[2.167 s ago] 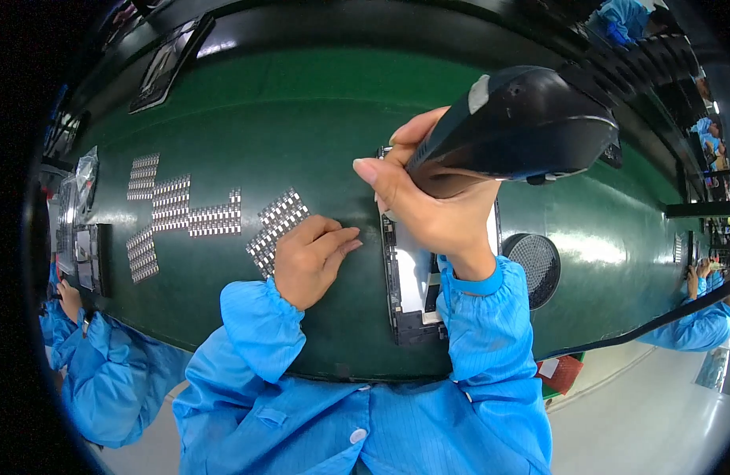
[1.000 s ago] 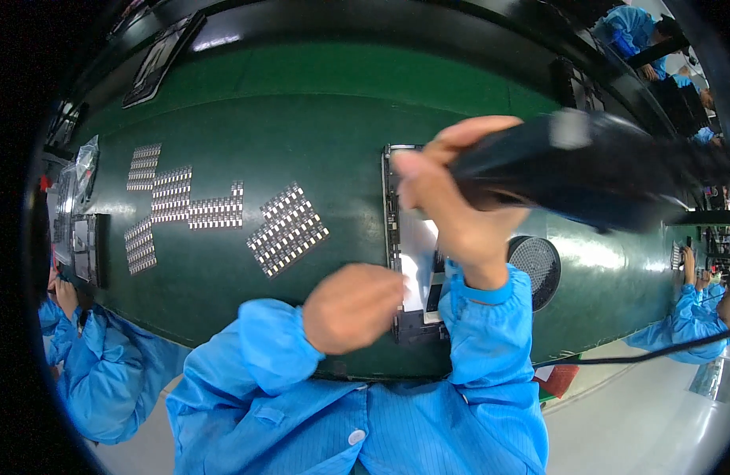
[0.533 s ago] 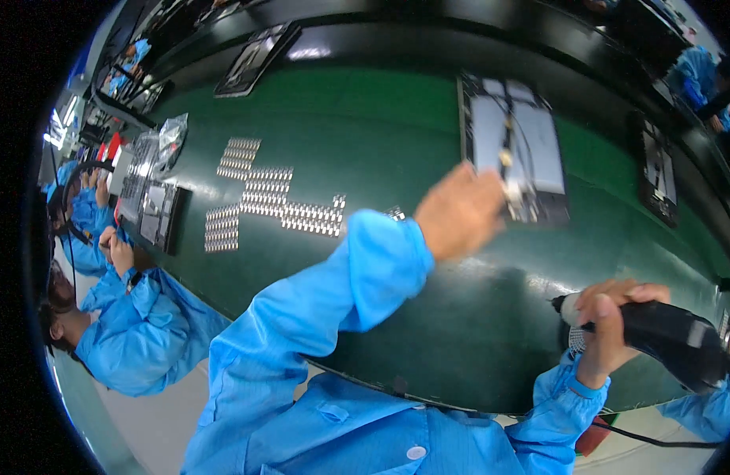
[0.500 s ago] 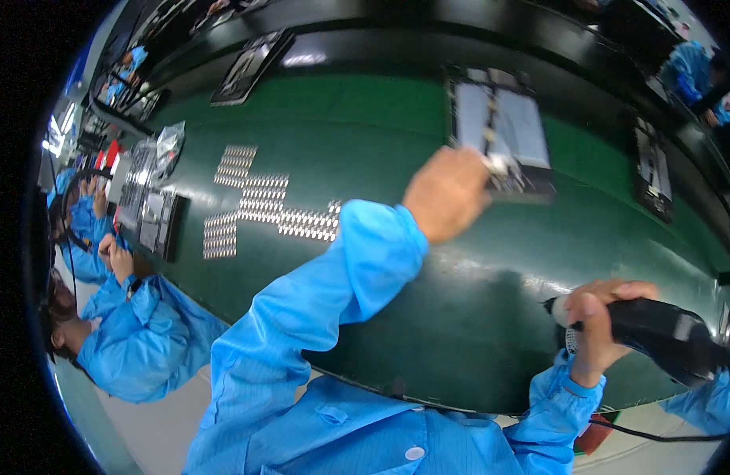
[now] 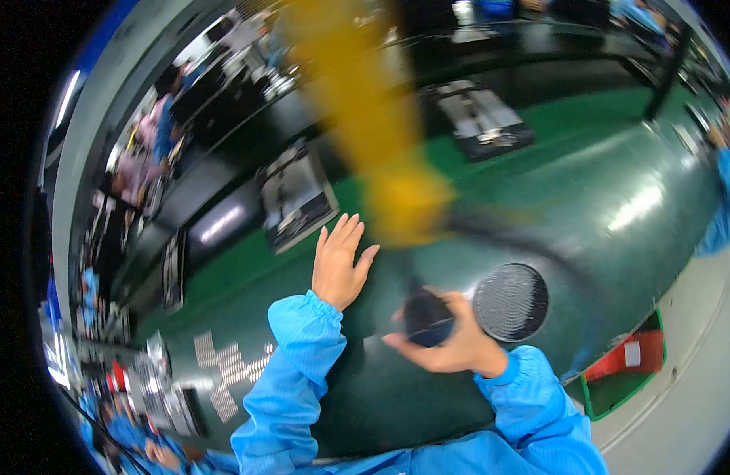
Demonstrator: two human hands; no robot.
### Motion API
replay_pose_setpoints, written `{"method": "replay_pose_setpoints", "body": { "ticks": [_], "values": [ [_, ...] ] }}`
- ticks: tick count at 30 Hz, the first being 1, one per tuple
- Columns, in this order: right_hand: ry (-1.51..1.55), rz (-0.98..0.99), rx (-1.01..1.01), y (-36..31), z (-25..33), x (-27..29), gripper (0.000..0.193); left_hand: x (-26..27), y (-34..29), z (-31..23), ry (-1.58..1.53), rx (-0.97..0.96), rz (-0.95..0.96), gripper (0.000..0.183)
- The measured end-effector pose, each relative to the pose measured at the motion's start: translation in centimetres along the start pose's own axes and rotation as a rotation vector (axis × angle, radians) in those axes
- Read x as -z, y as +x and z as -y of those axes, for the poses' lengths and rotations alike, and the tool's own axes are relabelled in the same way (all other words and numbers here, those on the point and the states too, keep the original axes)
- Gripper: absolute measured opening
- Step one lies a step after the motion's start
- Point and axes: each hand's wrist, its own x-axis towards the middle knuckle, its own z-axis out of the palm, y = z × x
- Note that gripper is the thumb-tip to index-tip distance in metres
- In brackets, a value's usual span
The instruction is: The person places small components onto tablet frames by hand, drives screws using an electric screwdriver, and pushes the frames along the conveyor line. The person also separates strips of components by hand.
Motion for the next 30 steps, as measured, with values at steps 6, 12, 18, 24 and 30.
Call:
{"method": "replay_pose_setpoints", "body": {
  "ticks": [6,12,18,24,30],
  "values": [
    [-0.05,0.077,0.255,1.2,0.9,1.3,0.033,-5.1,9.7,-6.7,-0.029,-0.204,0.128,0.063],
    [0.321,0.163,0.302,1.7,1.4,2.2,0.029,-9.0,18.7,-10.4,0.065,-0.217,0.165,0.088],
    [0.385,0.193,0.259,1.9,0.8,2.2,0.027,-7.6,23.5,-8.3,0.342,-0.39,0.115,0.089],
    [0.356,0.167,0.261,1.6,1.6,2.5,0.026,-8.5,21.7,-2.4,0.396,-0.254,-0.042,0.063],
    [0.136,0.059,0.232,1.4,0.8,2.5,0.025,-2.6,12.9,-1.6,0.232,-0.23,-0.061,0.055]
  ]
}}
